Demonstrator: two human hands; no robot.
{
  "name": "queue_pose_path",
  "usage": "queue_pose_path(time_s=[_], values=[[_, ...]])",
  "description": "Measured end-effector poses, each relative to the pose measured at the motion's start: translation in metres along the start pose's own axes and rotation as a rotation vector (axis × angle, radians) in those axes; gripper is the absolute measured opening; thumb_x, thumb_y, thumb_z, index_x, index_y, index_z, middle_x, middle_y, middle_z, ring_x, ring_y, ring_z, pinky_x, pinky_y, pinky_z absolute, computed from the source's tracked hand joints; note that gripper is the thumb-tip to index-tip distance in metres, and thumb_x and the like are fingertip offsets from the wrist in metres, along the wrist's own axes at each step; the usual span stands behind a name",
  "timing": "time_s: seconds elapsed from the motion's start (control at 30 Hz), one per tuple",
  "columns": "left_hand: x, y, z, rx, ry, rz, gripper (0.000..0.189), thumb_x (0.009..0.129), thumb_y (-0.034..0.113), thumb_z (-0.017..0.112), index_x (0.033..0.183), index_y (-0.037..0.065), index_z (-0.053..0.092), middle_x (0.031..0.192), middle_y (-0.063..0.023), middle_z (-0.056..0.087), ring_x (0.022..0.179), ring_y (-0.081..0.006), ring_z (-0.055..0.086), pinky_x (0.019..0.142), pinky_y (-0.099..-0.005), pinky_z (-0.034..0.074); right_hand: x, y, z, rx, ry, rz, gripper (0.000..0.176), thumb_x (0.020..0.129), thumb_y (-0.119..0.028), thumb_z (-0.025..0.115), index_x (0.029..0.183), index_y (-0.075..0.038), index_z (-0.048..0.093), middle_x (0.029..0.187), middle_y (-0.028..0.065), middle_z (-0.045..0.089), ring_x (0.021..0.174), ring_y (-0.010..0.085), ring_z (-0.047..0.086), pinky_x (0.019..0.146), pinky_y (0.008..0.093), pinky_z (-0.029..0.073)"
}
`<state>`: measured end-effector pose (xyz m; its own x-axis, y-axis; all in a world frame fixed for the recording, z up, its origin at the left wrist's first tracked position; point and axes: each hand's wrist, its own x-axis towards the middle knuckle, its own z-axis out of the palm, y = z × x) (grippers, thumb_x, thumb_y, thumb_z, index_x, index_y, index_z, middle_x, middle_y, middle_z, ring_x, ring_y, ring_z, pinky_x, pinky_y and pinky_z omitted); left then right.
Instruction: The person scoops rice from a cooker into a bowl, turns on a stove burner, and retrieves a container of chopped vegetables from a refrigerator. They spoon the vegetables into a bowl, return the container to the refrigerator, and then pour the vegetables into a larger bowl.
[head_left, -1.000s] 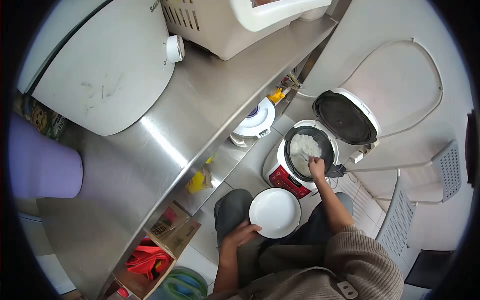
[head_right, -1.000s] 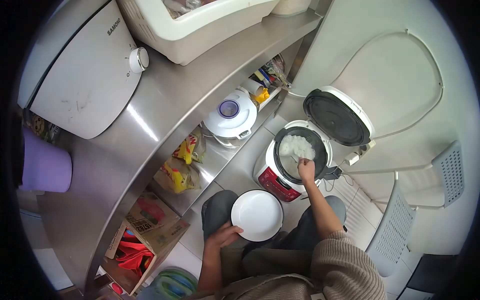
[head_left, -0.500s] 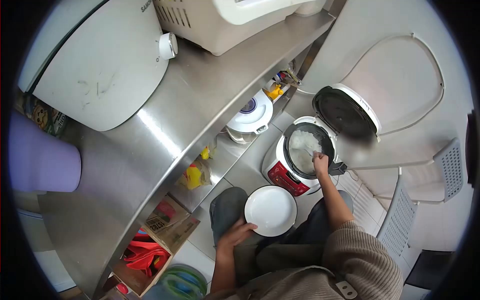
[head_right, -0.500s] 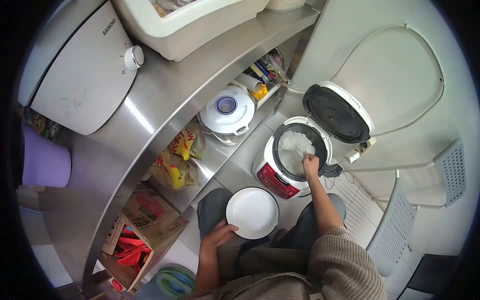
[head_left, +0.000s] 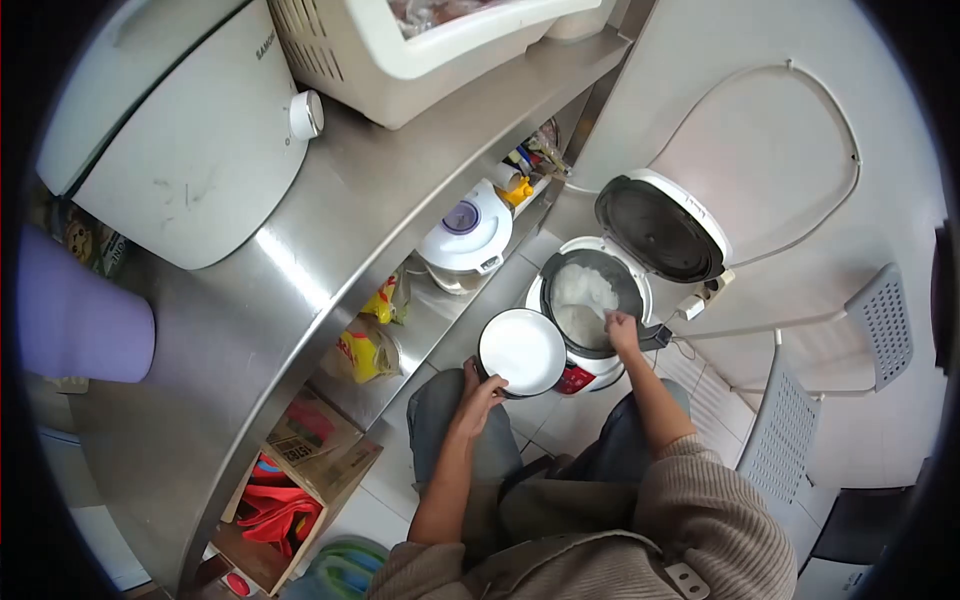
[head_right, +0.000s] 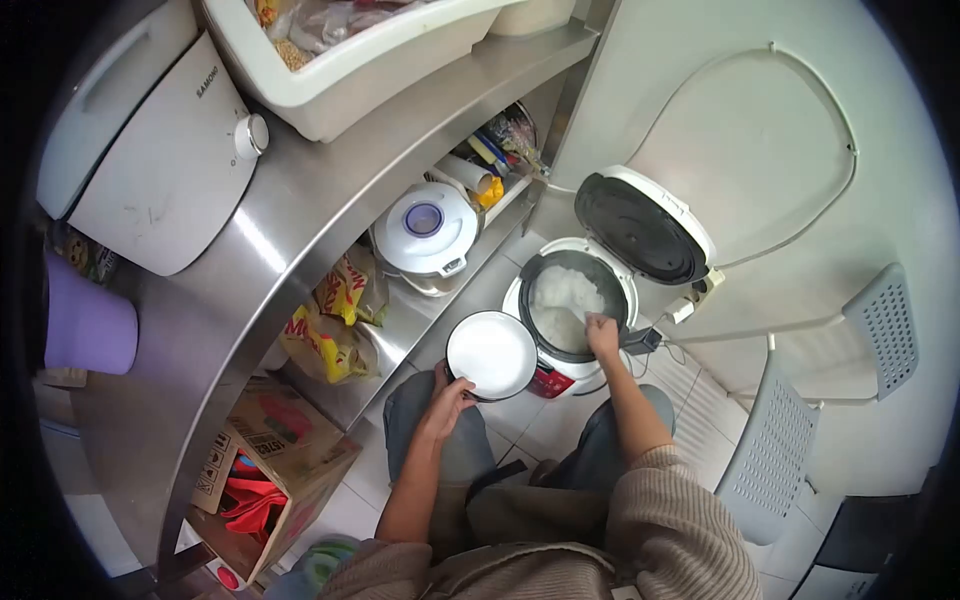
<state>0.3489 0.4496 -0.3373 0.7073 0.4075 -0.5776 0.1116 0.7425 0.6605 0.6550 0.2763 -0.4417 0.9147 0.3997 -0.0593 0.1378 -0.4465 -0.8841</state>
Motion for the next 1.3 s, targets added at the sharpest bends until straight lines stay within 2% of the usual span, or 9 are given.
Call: queue_pose_path(time_s=[0.3,0.4,0.53,0.6,0.8,0.93,1.0,1.2,1.3], values=[[0.025,0.001,-0.01,0.059,0.075,0.091,0.076,0.069,0.02,0.064,0.131,0.007,0.023,0.117,-0.0124,0.044,0.096,-0.0219,0.051,0.074,-0.0387,0.047,-0.018,-0.029,-0.038,0.225,-0.079,0.264,0.031,0.091,-0.031,0.057,0.077,-0.004,0.063,0.055,-0.0051,0.046,0.047,0.0041,0.037,0.043,0.0226,0.027],[0.03,0.019,0.008,0.116,0.136,0.131,0.067,0.073,0.02,0.061,0.129,0.006,0.029,0.118,-0.012,0.046,0.102,-0.0228,0.053,0.08,-0.0394,0.048,-0.029,-0.043,-0.07,0.273,-0.161,0.231,0.027,0.091,-0.032,0.056,0.084,-0.008,0.066,0.056,-0.0072,0.044,0.046,0.0032,0.035,0.043,0.0209,0.025],[0.046,0.039,0.035,0.219,0.16,0.188,0.077,0.071,0.025,0.066,0.134,0.007,0.024,0.124,-0.0137,0.044,0.112,-0.0268,0.049,0.087,-0.0442,0.044,-0.047,-0.06,-0.11,0.129,-0.079,0.173,0.026,0.091,-0.031,0.055,0.084,-0.007,0.066,0.054,-0.008,0.041,0.045,0.0025,0.033,0.042,0.0204,0.024],[0.078,0.025,0.038,0.293,0.152,0.363,0.075,0.07,0.018,0.07,0.126,-0.003,0.024,0.116,-0.0192,0.048,0.105,-0.0272,0.052,0.088,-0.0353,0.044,-0.057,-0.082,-0.129,0.176,-0.125,0.182,0.03,0.091,-0.03,0.056,0.075,-0.006,0.062,0.055,-0.0054,0.045,0.047,0.0033,0.035,0.043,0.0209,0.025],[0.1,0.005,0.074,0.377,0.135,0.446,0.074,0.068,0.02,0.071,0.123,-0.006,0.028,0.114,-0.0237,0.05,0.104,-0.0299,0.053,0.091,-0.0359,0.042,-0.075,-0.156,-0.128,-0.166,-0.193,-0.04,0.025,0.09,-0.024,0.057,0.082,-0.002,0.065,0.054,-0.002,0.045,0.051,0.0058,0.04,0.046,0.0242,0.032],[0.089,0.004,0.082,0.253,0.101,0.317,0.078,0.066,0.02,0.072,0.125,-0.006,0.028,0.119,-0.0248,0.049,0.11,-0.0309,0.051,0.094,-0.0361,0.041,-0.095,-0.196,-0.097,-0.88,-0.182,-0.589,0.023,0.088,-0.022,0.056,0.075,-0.003,0.058,0.053,0.0124,0.055,0.045,0.0257,0.055,0.044,0.0356,0.041],[0.077,0.013,0.083,0.485,0.136,0.382,0.077,0.066,0.02,0.072,0.126,-0.004,0.029,0.12,-0.024,0.048,0.111,-0.0305,0.051,0.095,-0.0361,0.04,-0.105,-0.211,-0.09,-1.0,-0.215,-0.587,0.023,0.089,-0.022,0.056,0.074,-0.005,0.053,0.052,0.012,0.055,0.047,0.0316,0.055,0.044,0.0393,0.042],[0.09,0.007,0.059,0.368,0.13,0.299,0.072,0.069,0.013,0.068,0.129,0.002,0.03,0.119,-0.0172,0.048,0.111,-0.026,0.049,0.094,-0.0342,0.041,-0.119,-0.232,-0.1,-0.949,-0.105,-0.61,0.02,0.089,-0.021,0.056,0.079,-0.005,0.05,0.049,0.0109,0.051,0.044,0.03,0.054,0.042,0.0391,0.041],[0.086,0.014,0.058,0.323,0.069,0.368,0.071,0.07,0.01,0.066,0.129,0.003,0.027,0.123,-0.0168,0.044,0.115,-0.0255,0.046,0.097,-0.0354,0.039,-0.124,-0.225,-0.098,-0.85,-0.193,-0.51,0.016,0.086,-0.01,0.053,0.099,-0.003,0.048,0.055,0.0154,0.054,0.052,0.0345,0.057,0.051,0.0429,0.044]])
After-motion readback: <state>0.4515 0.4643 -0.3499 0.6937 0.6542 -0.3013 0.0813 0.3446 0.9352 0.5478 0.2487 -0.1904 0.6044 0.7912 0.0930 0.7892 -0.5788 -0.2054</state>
